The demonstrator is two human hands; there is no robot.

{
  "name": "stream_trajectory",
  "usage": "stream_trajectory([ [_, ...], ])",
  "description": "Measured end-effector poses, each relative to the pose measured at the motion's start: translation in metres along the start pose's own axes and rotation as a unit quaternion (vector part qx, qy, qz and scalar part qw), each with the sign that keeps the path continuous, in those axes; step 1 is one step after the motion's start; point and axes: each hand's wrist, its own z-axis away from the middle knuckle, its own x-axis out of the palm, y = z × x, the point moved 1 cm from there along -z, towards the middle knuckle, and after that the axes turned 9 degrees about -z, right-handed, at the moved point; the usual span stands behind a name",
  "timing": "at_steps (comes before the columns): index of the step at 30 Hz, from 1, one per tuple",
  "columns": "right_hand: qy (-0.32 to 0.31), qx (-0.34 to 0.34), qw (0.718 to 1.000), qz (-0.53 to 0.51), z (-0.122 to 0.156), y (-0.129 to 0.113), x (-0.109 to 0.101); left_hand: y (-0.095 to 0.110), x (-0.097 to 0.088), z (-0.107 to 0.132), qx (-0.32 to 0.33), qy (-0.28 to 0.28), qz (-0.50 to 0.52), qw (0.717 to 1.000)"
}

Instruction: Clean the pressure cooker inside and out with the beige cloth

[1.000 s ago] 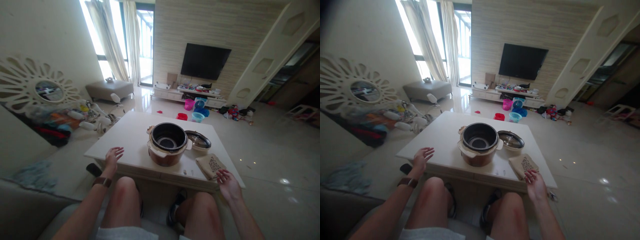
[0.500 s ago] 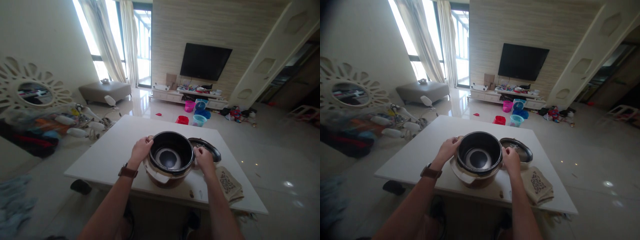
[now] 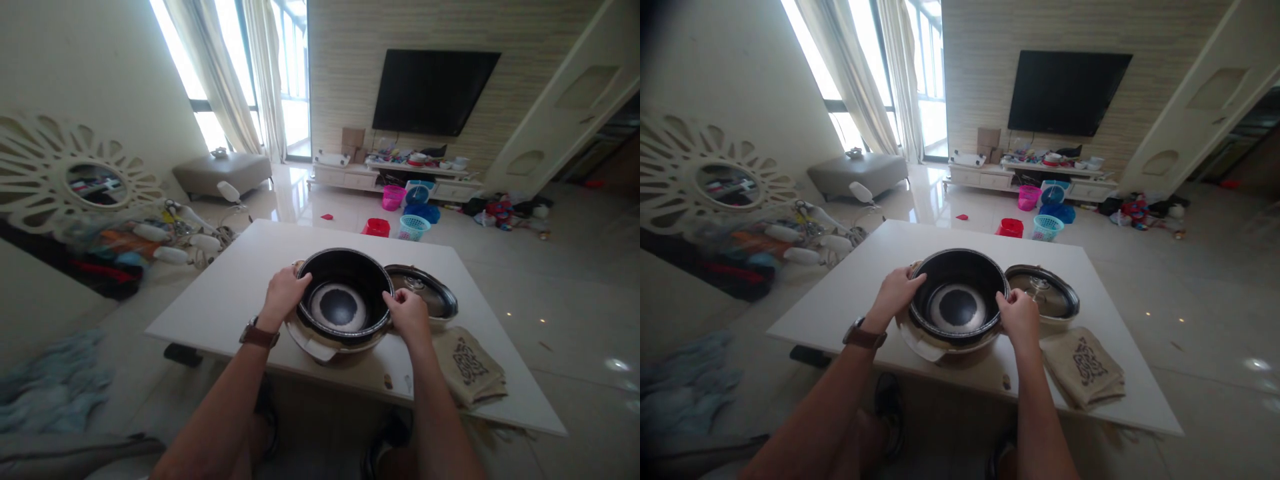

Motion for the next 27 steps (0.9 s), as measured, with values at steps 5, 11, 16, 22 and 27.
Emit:
stream_trajectory([
  [5, 0.036, -0.042, 0.984, -0.171, 0.006, -0.011, -0.009, 0.022, -0.025, 0.004, 0.011, -0.031, 0.092, 0.995],
  [11, 0.049, -0.17, 0.926, -0.335, 0.023, -0.05, -0.03, 0.035, -0.062, 0.009, 0.008, -0.065, 0.213, 0.975],
  [16, 0.05, -0.258, 0.873, -0.412, 0.03, -0.058, -0.047, 0.037, -0.093, 0.011, 0.0, -0.064, 0.31, 0.949],
  [22, 0.083, -0.133, 0.882, -0.443, 0.015, -0.001, -0.041, 0.008, -0.136, 0.007, -0.091, 0.049, 0.408, 0.907],
  [27, 0.087, -0.073, 0.897, -0.426, 0.018, 0.044, -0.043, -0.05, -0.154, 0.007, -0.206, 0.175, 0.423, 0.865],
])
